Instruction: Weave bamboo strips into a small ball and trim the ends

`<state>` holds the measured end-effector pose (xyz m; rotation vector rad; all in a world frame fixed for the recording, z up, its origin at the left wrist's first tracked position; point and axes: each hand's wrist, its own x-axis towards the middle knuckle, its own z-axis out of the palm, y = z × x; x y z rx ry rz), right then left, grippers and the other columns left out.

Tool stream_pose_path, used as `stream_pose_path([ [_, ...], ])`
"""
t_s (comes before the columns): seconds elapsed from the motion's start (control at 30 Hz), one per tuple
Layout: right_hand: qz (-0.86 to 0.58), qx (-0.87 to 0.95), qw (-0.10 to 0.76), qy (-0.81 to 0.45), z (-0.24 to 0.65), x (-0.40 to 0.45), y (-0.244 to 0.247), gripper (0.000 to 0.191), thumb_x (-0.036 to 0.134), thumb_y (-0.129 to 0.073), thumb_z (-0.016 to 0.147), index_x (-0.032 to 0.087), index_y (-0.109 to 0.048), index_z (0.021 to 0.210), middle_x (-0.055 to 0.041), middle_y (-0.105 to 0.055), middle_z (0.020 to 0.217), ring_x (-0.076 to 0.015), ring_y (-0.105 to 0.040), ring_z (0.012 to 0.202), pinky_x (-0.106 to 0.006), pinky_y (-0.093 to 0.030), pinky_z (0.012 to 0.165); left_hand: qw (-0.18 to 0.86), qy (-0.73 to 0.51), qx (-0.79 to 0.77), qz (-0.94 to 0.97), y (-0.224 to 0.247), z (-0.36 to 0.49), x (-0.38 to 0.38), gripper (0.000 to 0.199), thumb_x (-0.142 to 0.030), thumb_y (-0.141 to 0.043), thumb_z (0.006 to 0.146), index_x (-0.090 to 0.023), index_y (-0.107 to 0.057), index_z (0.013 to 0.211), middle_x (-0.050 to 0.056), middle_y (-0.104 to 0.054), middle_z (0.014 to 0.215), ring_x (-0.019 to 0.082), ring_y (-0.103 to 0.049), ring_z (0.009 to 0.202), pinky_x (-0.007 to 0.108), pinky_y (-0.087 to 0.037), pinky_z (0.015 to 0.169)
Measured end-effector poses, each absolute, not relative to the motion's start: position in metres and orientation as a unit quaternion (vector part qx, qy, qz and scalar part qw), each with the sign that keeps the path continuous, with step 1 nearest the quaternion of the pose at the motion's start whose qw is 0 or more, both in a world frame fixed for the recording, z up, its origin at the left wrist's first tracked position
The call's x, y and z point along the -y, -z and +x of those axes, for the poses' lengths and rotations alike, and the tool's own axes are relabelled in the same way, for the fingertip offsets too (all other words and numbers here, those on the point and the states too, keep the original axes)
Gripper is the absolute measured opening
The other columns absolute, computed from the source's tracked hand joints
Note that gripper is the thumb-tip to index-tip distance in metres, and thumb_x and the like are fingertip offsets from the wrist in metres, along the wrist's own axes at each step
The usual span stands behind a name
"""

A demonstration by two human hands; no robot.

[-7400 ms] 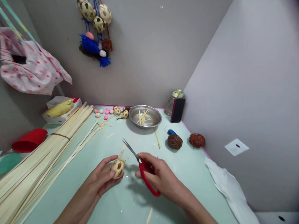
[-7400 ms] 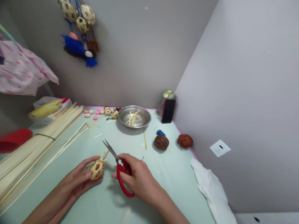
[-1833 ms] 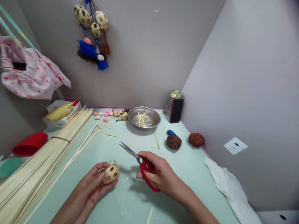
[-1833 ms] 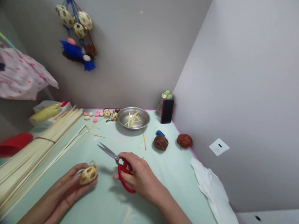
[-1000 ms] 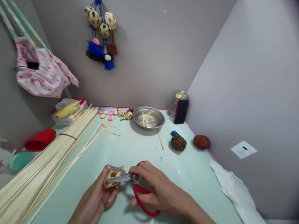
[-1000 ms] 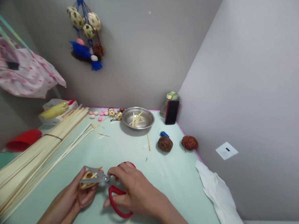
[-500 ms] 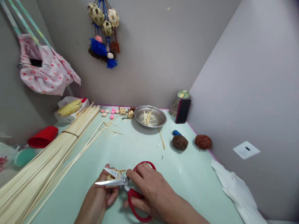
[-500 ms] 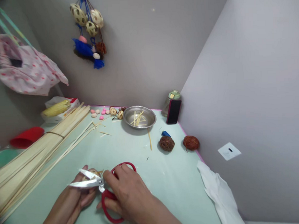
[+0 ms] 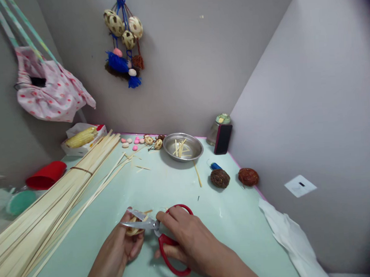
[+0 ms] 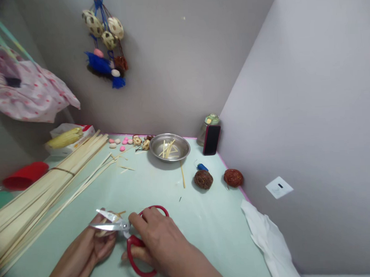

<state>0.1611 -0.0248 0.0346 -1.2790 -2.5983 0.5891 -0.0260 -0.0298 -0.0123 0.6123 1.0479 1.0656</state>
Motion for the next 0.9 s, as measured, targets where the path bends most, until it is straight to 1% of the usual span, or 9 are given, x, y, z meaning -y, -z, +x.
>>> stream_pose_path([
  [0.1, -0.431, 0.875, 0.097, -0.199, 0.163, 0.023, -0.035, 0.039, 0.033, -0.069, 0.087, 0.021, -0.051, 0.12, -0.0076, -0.062, 0.103, -0.0223, -0.058, 0.09, -0.031, -0.049, 0.073, 0.695, -0.479, -0.459, 0.278, 0.012, -0.026, 0.029, 0.035, -0.051, -0.066, 0.082, -0.022, -0.054, 0.067, -0.007, -0.047, 0.06, 0.011, -0.031, 0.052, 0.021, -0.035, 0.049],
  [0.2, -0.44, 0.869, 0.093, -0.207, 0.167, 0.02, -0.034, 0.034, 0.024, -0.067, 0.088, 0.021, -0.053, 0.118, -0.0069, -0.063, 0.101, -0.0213, -0.059, 0.088, -0.03, -0.049, 0.073, 0.698, -0.466, -0.467, 0.279, 0.01, -0.028, 0.029, 0.041, -0.057, -0.062, 0.083, -0.021, -0.053, 0.065, -0.006, -0.043, 0.058, 0.012, -0.032, 0.051, 0.023, -0.036, 0.049],
  [0.27, -0.447, 0.86, 0.116, -0.217, 0.171, 0.017, -0.031, 0.037, 0.023, -0.069, 0.087, 0.022, -0.053, 0.12, -0.0064, -0.063, 0.101, -0.0209, -0.06, 0.088, -0.03, -0.049, 0.075, 0.697, -0.456, -0.472, 0.289, 0.009, -0.03, 0.029, 0.042, -0.058, -0.057, 0.087, -0.021, -0.056, 0.066, -0.006, -0.044, 0.057, 0.012, -0.035, 0.051, 0.023, -0.038, 0.05],
  [0.33, -0.459, 0.842, 0.164, -0.232, 0.176, 0.014, -0.028, 0.04, 0.027, -0.071, 0.086, 0.022, -0.053, 0.121, -0.0052, -0.063, 0.098, -0.0204, -0.06, 0.088, -0.029, -0.049, 0.077, 0.692, -0.45, -0.469, 0.313, 0.01, -0.033, 0.028, 0.04, -0.056, -0.052, 0.091, -0.02, -0.061, 0.073, -0.004, -0.051, 0.061, 0.013, -0.045, 0.056, 0.024, -0.043, 0.057],
  [0.43, -0.484, 0.804, 0.232, -0.256, 0.182, 0.01, -0.024, 0.035, 0.029, -0.068, 0.088, 0.023, -0.053, 0.12, -0.0036, -0.064, 0.097, -0.0186, -0.061, 0.087, -0.028, -0.047, 0.077, 0.688, -0.455, -0.465, 0.32, 0.011, -0.038, 0.027, 0.034, -0.052, -0.054, 0.092, -0.022, -0.065, 0.099, 0.001, -0.067, 0.084, 0.017, -0.061, 0.08, 0.027, -0.05, 0.078],
  [0.5, -0.493, 0.789, 0.253, -0.266, 0.185, 0.008, -0.021, 0.031, 0.025, -0.062, 0.091, 0.023, -0.053, 0.121, -0.0037, -0.064, 0.099, -0.0173, -0.061, 0.086, -0.027, -0.046, 0.077, 0.685, -0.456, -0.475, 0.31, 0.011, -0.04, 0.025, 0.039, -0.051, -0.059, 0.089, -0.024, -0.062, 0.116, 0.003, -0.069, 0.107, 0.021, -0.063, 0.097, 0.031, -0.05, 0.091],
  [0.6, -0.513, 0.776, 0.253, -0.265, 0.187, 0.006, -0.015, 0.03, 0.025, -0.059, 0.091, 0.023, -0.052, 0.12, -0.0029, -0.064, 0.098, -0.0162, -0.06, 0.081, -0.026, -0.046, 0.073, 0.675, -0.448, -0.492, 0.32, 0.01, -0.041, 0.023, 0.043, -0.049, -0.064, 0.087, -0.025, -0.059, 0.122, 0.004, -0.067, 0.121, 0.024, -0.062, 0.109, 0.034, -0.048, 0.097],
  [0.77, -0.559, 0.758, 0.216, -0.255, 0.185, 0.007, -0.013, 0.035, 0.036, -0.064, 0.088, 0.023, -0.049, 0.117, 0.001, -0.059, 0.082, -0.0157, -0.052, 0.069, -0.027, -0.043, 0.065, 0.652, -0.443, -0.498, 0.361, 0.008, -0.041, 0.022, 0.041, -0.045, -0.069, 0.084, -0.027, -0.055, 0.118, 0.004, -0.067, 0.117, 0.023, -0.062, 0.11, 0.035, -0.049, 0.097],
  [0.9, -0.52, 0.775, 0.218, -0.284, 0.185, 0.012, -0.029, 0.036, 0.039, -0.069, 0.085, 0.026, -0.051, 0.113, -0.0008, -0.061, 0.097, -0.0175, -0.055, 0.083, -0.028, -0.045, 0.073, 0.615, -0.456, -0.523, 0.373, 0.006, -0.041, 0.021, 0.042, -0.044, -0.072, 0.081, -0.027, -0.052, 0.113, 0.002, -0.069, 0.106, 0.022, -0.065, 0.101, 0.035, -0.049, 0.093],
])
